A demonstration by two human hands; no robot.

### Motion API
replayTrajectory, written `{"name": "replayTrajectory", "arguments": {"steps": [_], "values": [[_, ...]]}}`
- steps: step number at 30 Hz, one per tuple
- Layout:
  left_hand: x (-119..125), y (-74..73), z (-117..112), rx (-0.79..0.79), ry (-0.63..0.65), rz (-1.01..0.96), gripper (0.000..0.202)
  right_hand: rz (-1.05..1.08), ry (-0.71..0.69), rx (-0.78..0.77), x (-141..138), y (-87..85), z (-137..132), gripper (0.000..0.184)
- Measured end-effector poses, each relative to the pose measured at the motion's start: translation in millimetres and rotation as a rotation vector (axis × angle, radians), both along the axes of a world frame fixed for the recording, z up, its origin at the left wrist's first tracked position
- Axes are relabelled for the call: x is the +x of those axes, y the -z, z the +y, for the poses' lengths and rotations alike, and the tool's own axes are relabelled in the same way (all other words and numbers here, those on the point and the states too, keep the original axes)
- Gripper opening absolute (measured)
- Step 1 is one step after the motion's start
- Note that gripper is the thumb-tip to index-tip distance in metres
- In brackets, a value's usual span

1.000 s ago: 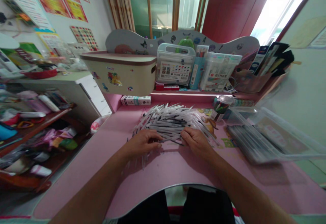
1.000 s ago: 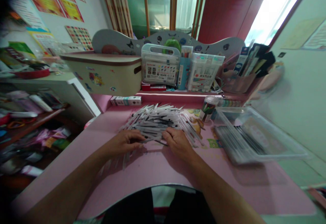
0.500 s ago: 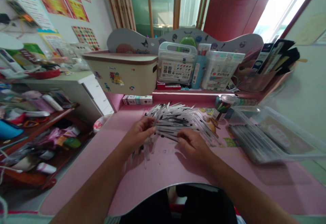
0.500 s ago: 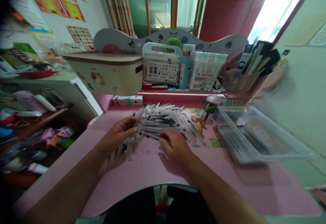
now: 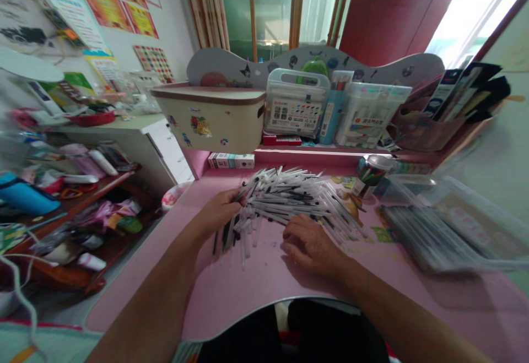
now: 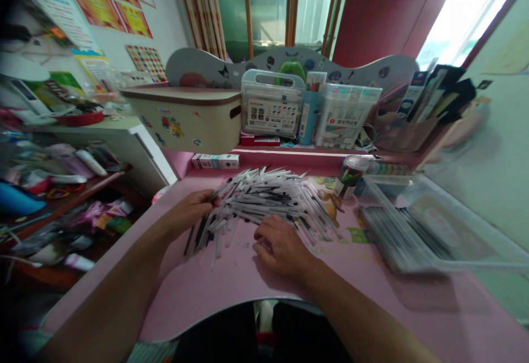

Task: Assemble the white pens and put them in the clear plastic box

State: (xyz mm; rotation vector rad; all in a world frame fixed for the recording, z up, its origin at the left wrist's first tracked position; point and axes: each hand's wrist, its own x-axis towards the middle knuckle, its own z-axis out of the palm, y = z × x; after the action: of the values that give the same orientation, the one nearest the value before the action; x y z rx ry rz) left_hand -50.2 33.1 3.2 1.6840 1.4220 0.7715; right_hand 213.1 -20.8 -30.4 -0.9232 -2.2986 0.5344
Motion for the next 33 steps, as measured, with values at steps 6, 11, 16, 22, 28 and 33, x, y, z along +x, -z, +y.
{"name": "replayTrajectory", "arguments": {"steps": [6,11,16,22,28,33], "values": [[-10.8,0.5,2.4,-0.006,0.211,0.507,0.016,0.004,0.009,-0.031,0.9,1.1,1.0,0.005],[-12.1,0.5,3.5,-0.029,0.229,0.564,0.016,0.009,0.002,-0.022,0.3,2.9,2.2,0.004],[-6.9,-3.2,0.2,-0.047,0.262,0.509,0.009,0.025,0.015,-0.035,-0.7,1.6,2.1,0.005],[13.7,-1.0,-9.9,-0.044,0.144,-0.016,0.020,0.070,0.042,-0.069,-0.6,2.7,2.2,0.011],[61.7,11.9,-29.7,-0.160,0.066,-0.618,0.033,0.335,0.024,-0.448,-3.6,6.7,4.8,0.043],[81.2,17.8,-42.8,-0.340,0.054,-0.734,0.036,0.548,0.063,-0.658,-8.0,5.0,3.2,0.034]]}}
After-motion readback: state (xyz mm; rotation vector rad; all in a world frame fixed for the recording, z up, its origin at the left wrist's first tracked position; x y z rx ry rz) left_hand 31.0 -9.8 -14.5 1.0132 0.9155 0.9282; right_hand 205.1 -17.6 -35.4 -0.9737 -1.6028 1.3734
